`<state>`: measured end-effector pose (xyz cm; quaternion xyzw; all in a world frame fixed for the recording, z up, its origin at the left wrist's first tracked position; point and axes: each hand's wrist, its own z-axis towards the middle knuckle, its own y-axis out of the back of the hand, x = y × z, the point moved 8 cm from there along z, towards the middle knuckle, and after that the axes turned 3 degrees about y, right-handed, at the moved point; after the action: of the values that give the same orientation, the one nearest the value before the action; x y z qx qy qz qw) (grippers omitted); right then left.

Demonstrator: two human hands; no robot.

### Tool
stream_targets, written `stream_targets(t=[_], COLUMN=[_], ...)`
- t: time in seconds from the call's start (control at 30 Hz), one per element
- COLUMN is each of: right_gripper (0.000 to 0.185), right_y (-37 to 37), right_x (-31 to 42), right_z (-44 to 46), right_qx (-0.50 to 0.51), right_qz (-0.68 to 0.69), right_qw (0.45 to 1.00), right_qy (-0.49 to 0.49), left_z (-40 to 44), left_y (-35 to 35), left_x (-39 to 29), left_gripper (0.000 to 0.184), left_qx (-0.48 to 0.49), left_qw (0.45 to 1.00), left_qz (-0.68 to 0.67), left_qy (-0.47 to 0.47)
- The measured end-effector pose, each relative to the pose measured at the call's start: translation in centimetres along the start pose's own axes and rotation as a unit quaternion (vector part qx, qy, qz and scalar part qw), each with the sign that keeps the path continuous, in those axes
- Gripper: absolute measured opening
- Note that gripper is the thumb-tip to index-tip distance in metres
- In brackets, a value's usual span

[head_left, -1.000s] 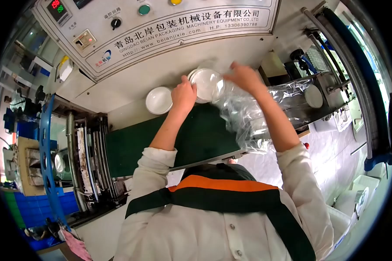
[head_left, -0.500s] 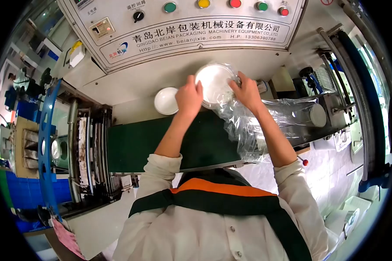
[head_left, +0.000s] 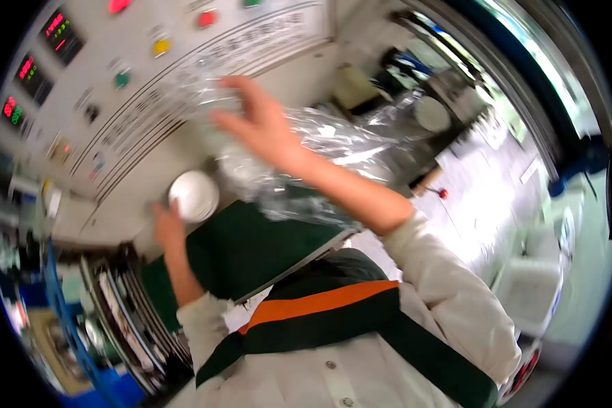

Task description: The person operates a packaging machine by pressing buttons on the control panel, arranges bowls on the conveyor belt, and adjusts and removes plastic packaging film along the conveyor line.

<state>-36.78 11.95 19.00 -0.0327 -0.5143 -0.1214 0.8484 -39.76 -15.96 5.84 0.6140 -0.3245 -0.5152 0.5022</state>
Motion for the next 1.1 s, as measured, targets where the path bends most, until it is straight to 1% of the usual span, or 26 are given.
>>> stream_targets(t=[0.03,0.07,0.1,0.13,0.17,0.2,0.23,0.3,0.37,0.43,0.47,0.5,0.53,0.57,0.63,0.67,0.7,0.73,0.77,0.83,0.87,0.9,0.97,1.0,1.07,1.1], right_gripper=[0.043,0.041,0.039,0.038,0.038,0.038,0.039,0.040,0.035,0.028,0.025,0.022,0.018,0.016,0.024,0.030,0.032,0.022,0.022,0.023,0.023,0.023,0.020,0.020,0.024,0.028], right_y=[-0.1,-0.8,-1.6,-3.6,-5.1,-7.8,-9.8,-9.6,-4.4,2.4,5.1,7.8,10.0,12.3,18.2,22.1,25.8,28.3,30.3,34.2,34.0,33.1,29.5,29.3,29.2,30.2], right_x=[3.3,5.4,7.7,9.1,10.6,11.2,10.9,10.3,12.7,14.5,13.3,11.6,8.8,4.8,-2.0,-6.3,-10.2,-11.1,-12.8,-16.4,-17.4,-16.9,-16.0,-15.4,-13.5,-12.4], right_z=[0.3,0.5,0.3,0.1,-0.4,-1.1,-2.9,-6.8,-8.6,-10.3,-11.5,-12.7,-13.1,-13.8,-14.6,-13.8,-13.3,-12.5,-11.9,-11.3,-11.3,-11.6,-11.9,-11.6,-11.7,-11.0], right_qx=[-0.024,-0.042,-0.093,-0.051,-0.005,0.174,0.347,0.423,0.262,0.074,0.075,0.075,0.079,0.115,0.060,0.073,0.079,-0.035,-0.039,-0.013,0.030,0.030,0.101,0.106,0.041,0.031], right_qz=[-0.011,0.010,0.049,0.049,0.053,-0.018,-0.087,-0.174,-0.302,-0.254,-0.284,-0.313,-0.356,-0.424,-0.561,-0.590,-0.668,-0.758,-0.759,-0.753,-0.725,-0.727,-0.675,-0.677,-0.539,-0.569], right_qw=[0.998,0.995,0.972,0.970,0.966,0.959,0.916,0.846,0.846,0.858,0.876,0.890,0.909,0.895,0.823,0.795,0.719,0.649,0.648,0.623,0.623,0.624,0.703,0.703,0.820,0.801], right_qy=[0.054,0.091,0.210,0.231,0.253,0.222,0.182,0.275,0.354,0.441,0.383,0.324,0.203,0.078,0.060,-0.120,-0.175,-0.059,-0.055,-0.210,-0.292,-0.286,-0.198,-0.193,-0.191,-0.186], left_z=[-1.4,-2.4,-3.4,-5.9,-8.3,-10.8,-12.8,-13.8,-12.1,-9.1,-7.9,-7.2,-7.3,-8.0,-9.6,-10.4,-10.8,-11.0,-11.2,-11.2,-10.6,-10.1,-9.4,-9.1,-8.9,-9.1], left_y=[2.4,2.9,3.3,2.0,0.3,-1.3,-2.5,-2.6,-1.8,-0.4,0.6,1.6,3.0,4.1,5.8,5.8,5.6,5.4,5.7,5.8,5.1,4.7,3.5,3.3,2.2,2.0], left_x=[-1.6,-4.0,-6.2,-10.3,-13.1,-15.2,-17.0,-20.3,-23.4,-26.1,-27.2,-28.3,-29.1,-29.7,-30.6,-30.8,-30.8,-30.6,-30.4,-29.5,-28.9,-28.2,-27.1,-26.8,-25.6,-25.3], left_gripper=[0.054,0.059,0.066,0.068,0.065,0.062,0.060,0.054,0.048,0.043,0.040,0.038,0.035,0.036,0.037,0.037,0.037,0.037,0.037,0.038,0.038,0.038,0.038,0.038,0.036,0.036], left_qx=[-0.030,-0.032,-0.034,0.100,0.253,0.402,0.505,0.553,0.529,0.483,0.463,0.446,0.432,0.429,0.426,0.434,0.437,0.438,0.437,0.438,0.431,0.426,0.425,0.419,0.400,0.401], left_qw=[0.999,0.994,0.976,0.922,0.863,0.788,0.711,0.587,0.476,0.402,0.382,0.367,0.364,0.364,0.371,0.370,0.362,0.354,0.352,0.330,0.338,0.337,0.349,0.348,0.373,0.378], left_qz=[0.010,-0.038,-0.085,-0.207,-0.277,-0.339,-0.397,-0.553,-0.687,-0.768,-0.789,-0.805,-0.812,-0.812,-0.809,-0.805,-0.813,-0.822,-0.822,-0.829,-0.832,-0.834,-0.831,-0.835,-0.836,-0.834], left_qy=[0.012,-0.097,-0.198,-0.311,-0.338,-0.320,-0.286,-0.210,-0.144,-0.121,-0.129,-0.134,-0.149,-0.154,-0.164,-0.164,-0.127,-0.090,-0.096,-0.109,-0.091,-0.094,-0.083,-0.082,-0.042,-0.036])
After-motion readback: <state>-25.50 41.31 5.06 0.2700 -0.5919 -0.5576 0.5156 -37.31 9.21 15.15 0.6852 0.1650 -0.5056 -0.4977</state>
